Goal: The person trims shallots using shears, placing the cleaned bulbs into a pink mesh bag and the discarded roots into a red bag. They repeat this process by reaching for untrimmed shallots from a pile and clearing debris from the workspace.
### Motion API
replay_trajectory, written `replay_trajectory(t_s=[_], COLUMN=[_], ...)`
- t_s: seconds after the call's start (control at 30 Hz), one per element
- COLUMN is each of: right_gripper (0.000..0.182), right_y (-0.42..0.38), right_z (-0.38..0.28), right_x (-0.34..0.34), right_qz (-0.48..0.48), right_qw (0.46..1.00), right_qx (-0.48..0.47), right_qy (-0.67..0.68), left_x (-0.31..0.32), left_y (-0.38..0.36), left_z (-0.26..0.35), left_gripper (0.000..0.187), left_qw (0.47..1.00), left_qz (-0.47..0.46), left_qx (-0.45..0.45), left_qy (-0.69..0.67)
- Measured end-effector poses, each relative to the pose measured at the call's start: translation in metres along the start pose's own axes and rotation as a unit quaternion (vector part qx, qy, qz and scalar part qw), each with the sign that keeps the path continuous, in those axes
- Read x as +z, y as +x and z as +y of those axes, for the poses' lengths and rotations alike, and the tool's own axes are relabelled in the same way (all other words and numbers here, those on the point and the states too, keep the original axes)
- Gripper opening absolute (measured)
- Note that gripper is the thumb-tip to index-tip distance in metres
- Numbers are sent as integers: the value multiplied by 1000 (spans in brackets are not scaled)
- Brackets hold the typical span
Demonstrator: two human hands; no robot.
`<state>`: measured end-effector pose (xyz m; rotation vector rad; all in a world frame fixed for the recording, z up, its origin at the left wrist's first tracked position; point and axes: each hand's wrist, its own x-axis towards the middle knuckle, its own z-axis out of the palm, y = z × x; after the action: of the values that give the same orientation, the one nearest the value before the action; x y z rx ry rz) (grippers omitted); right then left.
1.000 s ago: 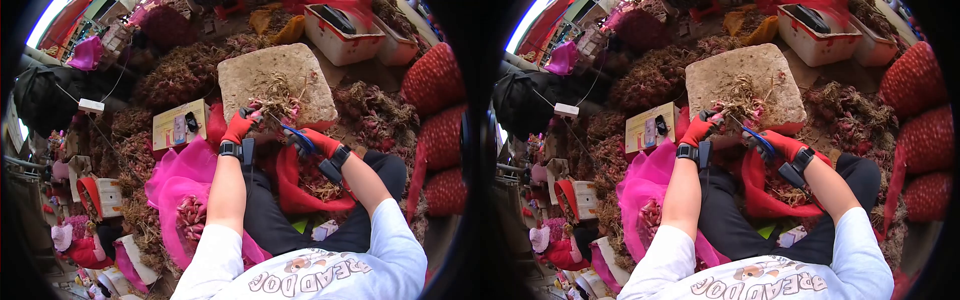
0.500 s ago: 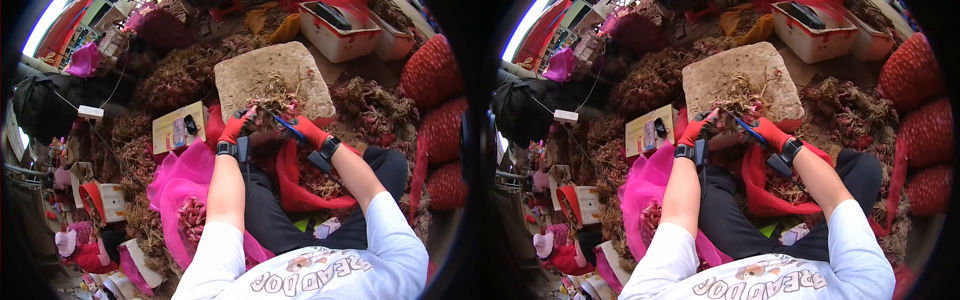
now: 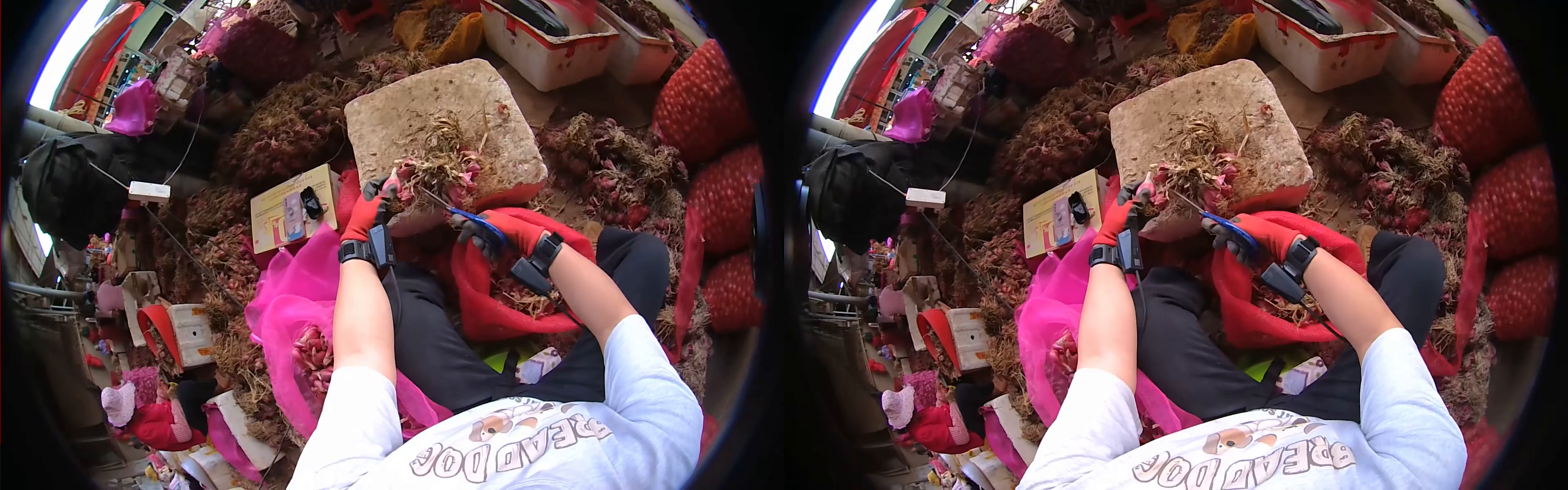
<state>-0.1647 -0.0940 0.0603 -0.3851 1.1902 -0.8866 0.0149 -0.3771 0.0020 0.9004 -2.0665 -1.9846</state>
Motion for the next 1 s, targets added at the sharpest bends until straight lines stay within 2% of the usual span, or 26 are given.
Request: replay_trajectory(t_s=[0.07, 0.13, 0.17, 0.27, 0.37, 0.43, 0.5, 0.57, 0.7, 0.8, 0.9, 1.0], right_gripper=[49, 49, 50, 53, 59, 57, 53, 53, 53, 64, 65, 68], right_y=[2, 0, 0, 2, 13, 17, 17, 21, 22, 16, 2, 5], right_z=[-5, -12, -14, -15, -6, -4, -6, -3, 2, 8, -1, -5], right_x=[0, 5, 9, 17, 11, 9, 10, 6, 4, 2, 15, 18], right_qz=[13, 36, 51, 104, 142, 155, 161, 179, 197, 194, 127, 114], right_qw=[1000, 999, 999, 992, 978, 970, 963, 951, 935, 930, 974, 972], right_qx=[20, 22, 14, -10, -48, -72, -89, -97, -132, -167, -70, -84], right_qy=[6, 4, -1, -72, -146, -176, -195, -231, -265, -263, -177, -188], left_x=[-5, 4, 14, 6, 1, 11, 19, 24, 9, 4, 4, 1], left_y=[-5, -7, -10, 0, 13, 0, -8, -10, 2, 1, -6, -7], left_z=[-1, 7, 8, -2, -26, -3, 11, 15, -11, -12, -5, -3], left_gripper=[46, 49, 31, 53, 54, 53, 53, 54, 54, 55, 54, 52], left_qw=[994, 993, 993, 996, 992, 996, 995, 994, 995, 996, 986, 988], left_qz=[-19, -19, 37, 15, 58, 50, 50, 58, 34, 20, -22, -30], left_qx=[20, 56, 94, 56, 113, 57, 42, 69, 67, 51, 2, -2], left_qy=[-101, -98, -68, -62, 24, -53, -81, -59, -63, -71, -168, -149])
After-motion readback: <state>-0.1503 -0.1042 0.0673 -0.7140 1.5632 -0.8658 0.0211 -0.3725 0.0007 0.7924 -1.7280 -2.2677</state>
